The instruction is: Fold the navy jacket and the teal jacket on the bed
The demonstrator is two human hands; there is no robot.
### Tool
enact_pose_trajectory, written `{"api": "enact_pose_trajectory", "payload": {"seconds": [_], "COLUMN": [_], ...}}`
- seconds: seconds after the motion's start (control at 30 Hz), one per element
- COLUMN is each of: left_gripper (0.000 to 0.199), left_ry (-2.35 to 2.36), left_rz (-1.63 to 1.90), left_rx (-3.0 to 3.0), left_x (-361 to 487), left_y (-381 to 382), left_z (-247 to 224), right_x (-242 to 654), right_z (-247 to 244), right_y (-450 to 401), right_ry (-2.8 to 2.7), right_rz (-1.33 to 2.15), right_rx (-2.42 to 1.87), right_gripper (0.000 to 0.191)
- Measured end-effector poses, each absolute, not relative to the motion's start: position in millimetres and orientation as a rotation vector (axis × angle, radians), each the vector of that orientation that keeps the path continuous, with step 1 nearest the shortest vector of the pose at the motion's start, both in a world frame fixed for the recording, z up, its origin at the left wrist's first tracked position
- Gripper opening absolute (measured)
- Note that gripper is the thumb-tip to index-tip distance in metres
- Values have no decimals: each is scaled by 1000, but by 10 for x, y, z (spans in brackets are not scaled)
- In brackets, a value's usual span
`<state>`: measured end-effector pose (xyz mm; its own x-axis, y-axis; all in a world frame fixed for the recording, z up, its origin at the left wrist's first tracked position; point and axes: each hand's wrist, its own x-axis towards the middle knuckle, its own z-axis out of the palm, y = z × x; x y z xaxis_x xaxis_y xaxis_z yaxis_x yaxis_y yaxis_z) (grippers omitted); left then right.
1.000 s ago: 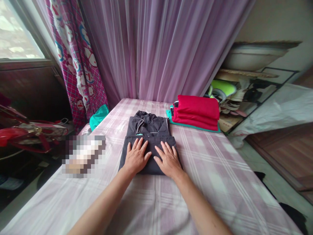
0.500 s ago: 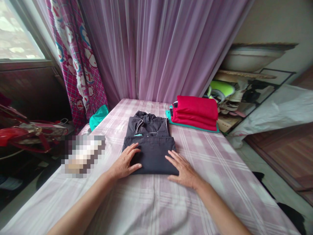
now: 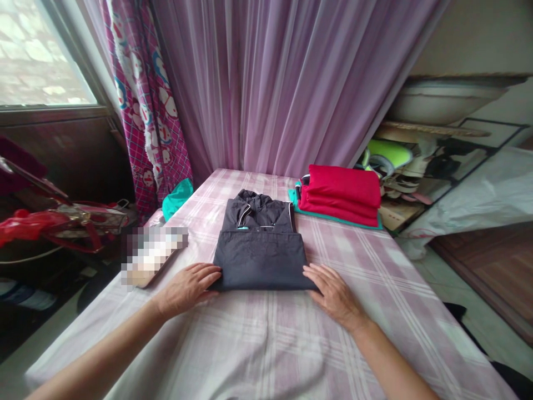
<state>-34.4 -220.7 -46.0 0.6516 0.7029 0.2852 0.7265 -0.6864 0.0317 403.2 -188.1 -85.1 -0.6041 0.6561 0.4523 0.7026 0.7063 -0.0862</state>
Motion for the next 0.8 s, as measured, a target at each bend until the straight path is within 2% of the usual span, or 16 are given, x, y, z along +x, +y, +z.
{"api": "enact_pose_trajectory", "payload": {"seconds": [0.2,0.37,0.5,0.63,0.8], "left_gripper": [26,22,25,34,44], "left_ry": [-1211,-1370,-1644,-2013,-2447], "left_rz": [-690,-869,-1045,-1219,-1208], "left_rx": [-2554,-2430,-2316,-2180,-2141], "left_x": [-268,-226,-213,-173,-65], "left_y": [-2220,-2368,-2333,-1688,-633], "left_z": [-170,258,469,580,416], "right_x": [3967,3960,3870,3627,3305], "right_z": [-545,-10,353,432,108], "right_y": [-1788,-1919,-1880,-1266,-296], "right_ry": [-2292,-2119,-1968,-1743,-1581], "right_rz": [-150,-127,44,173,527], "right_rx": [-1076,-1193,-1298,-1430,-1651], "right_gripper": [28,30,32,44,61]}}
